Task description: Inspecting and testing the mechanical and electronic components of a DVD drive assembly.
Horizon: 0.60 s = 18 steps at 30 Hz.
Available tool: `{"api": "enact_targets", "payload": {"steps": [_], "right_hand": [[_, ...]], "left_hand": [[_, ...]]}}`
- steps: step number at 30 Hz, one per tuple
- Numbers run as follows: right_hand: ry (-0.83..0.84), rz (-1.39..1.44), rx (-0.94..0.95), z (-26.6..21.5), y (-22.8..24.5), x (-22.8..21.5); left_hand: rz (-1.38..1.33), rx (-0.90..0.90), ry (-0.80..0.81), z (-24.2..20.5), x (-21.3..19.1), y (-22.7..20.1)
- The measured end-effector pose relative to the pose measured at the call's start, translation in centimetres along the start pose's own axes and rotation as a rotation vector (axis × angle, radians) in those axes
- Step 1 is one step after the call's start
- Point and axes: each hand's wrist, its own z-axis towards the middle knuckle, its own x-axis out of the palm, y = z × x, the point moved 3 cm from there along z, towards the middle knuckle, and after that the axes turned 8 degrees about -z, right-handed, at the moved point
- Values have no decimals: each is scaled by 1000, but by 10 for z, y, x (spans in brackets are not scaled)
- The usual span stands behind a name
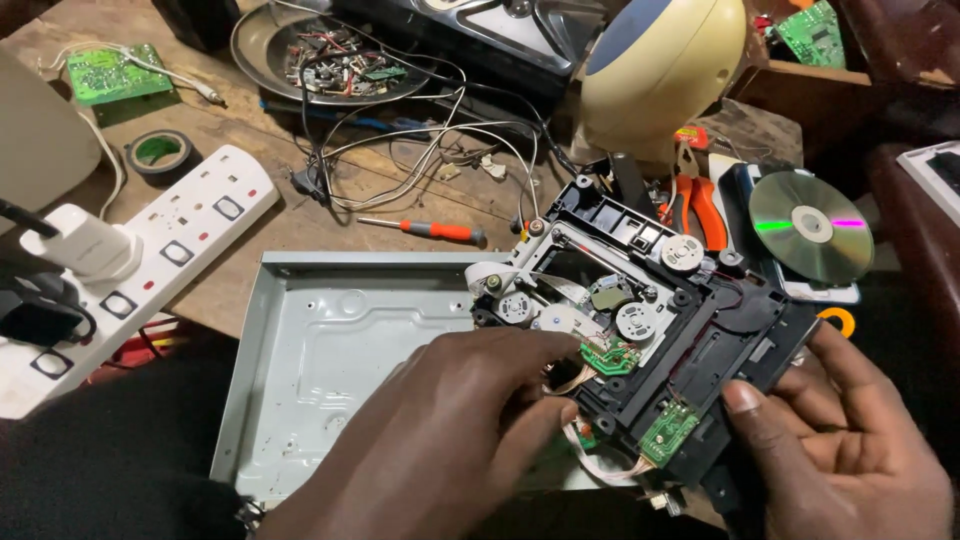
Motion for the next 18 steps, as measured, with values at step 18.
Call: {"api": "enact_targets", "payload": {"steps": [18], "right_hand": [[-25, 64, -31, 6, -9, -4]], "left_hand": [[202, 340, -308, -1, 23, -20]]}}
